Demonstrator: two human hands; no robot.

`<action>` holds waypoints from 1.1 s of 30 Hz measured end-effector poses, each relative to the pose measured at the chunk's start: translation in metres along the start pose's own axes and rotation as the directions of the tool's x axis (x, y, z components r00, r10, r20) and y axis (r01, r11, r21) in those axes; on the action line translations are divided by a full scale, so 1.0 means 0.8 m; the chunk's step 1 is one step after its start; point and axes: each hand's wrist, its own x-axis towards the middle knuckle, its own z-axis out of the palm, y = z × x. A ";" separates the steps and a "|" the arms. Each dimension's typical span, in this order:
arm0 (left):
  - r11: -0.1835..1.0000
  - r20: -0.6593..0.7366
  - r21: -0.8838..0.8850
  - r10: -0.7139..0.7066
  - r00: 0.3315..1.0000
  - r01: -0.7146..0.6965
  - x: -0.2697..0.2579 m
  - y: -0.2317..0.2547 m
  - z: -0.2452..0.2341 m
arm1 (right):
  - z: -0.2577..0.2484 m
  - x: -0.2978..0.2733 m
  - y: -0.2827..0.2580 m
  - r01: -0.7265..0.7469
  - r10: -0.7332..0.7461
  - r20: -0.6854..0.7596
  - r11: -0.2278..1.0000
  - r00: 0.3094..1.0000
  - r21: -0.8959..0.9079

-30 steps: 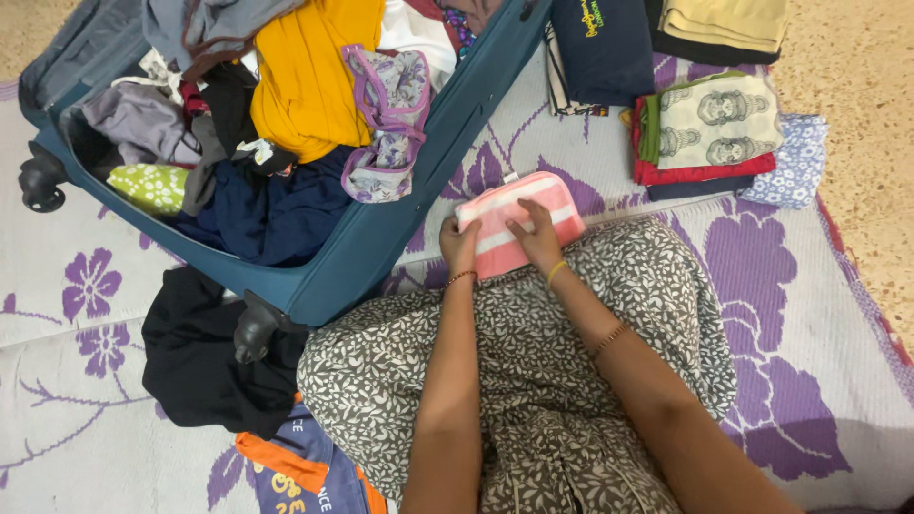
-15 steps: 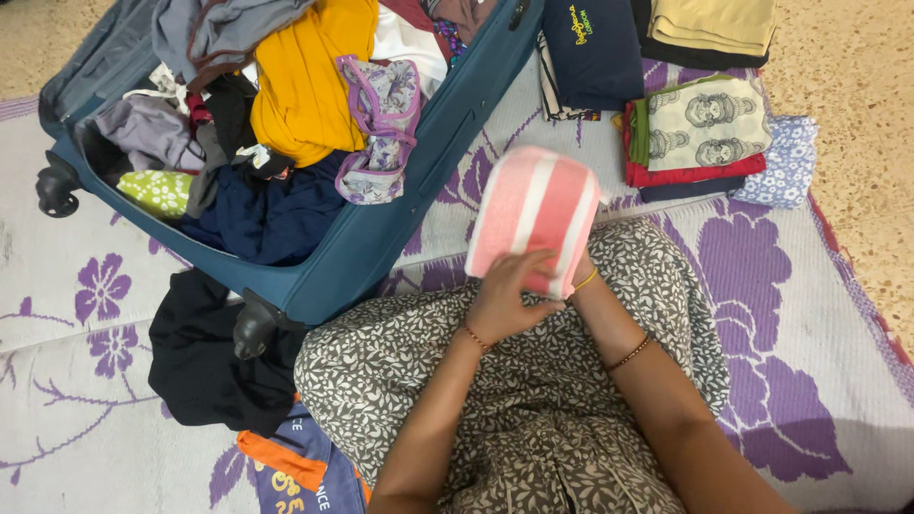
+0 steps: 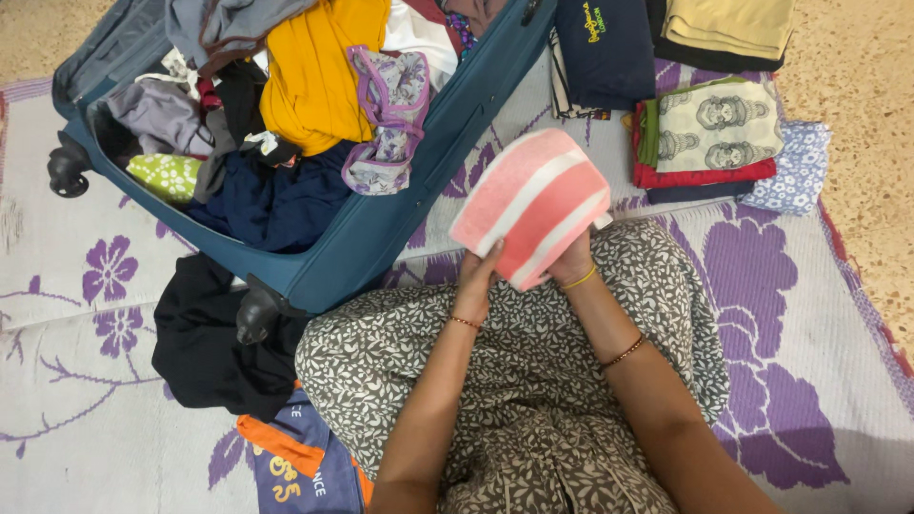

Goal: The person folds a pink and white striped item and a yellow top by hand, placing them near a blue suitcase on a mat. They move several other pieces of clothing around while organizing the contents of the suitcase.

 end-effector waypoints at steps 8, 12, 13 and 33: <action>0.852 -0.199 0.384 0.452 0.869 -0.355 0.110 -0.081 -0.103 | -0.107 0.069 -0.018 0.104 -0.110 -0.115 0.993 0.987 -0.057; 0.749 -0.315 0.631 0.488 0.814 -0.205 0.146 -0.109 -0.138 | -0.171 0.099 -0.015 0.049 -0.077 -0.225 0.991 0.971 -0.126; 0.731 -0.357 0.680 0.401 0.844 -0.059 0.150 -0.111 -0.141 | -0.175 0.105 -0.011 0.011 -0.048 -0.235 0.987 0.971 -0.160; -0.266 0.052 0.960 0.475 0.879 0.087 0.138 -0.142 -0.109 | -0.117 0.078 0.134 0.339 0.238 0.249 -0.510 0.939 -0.791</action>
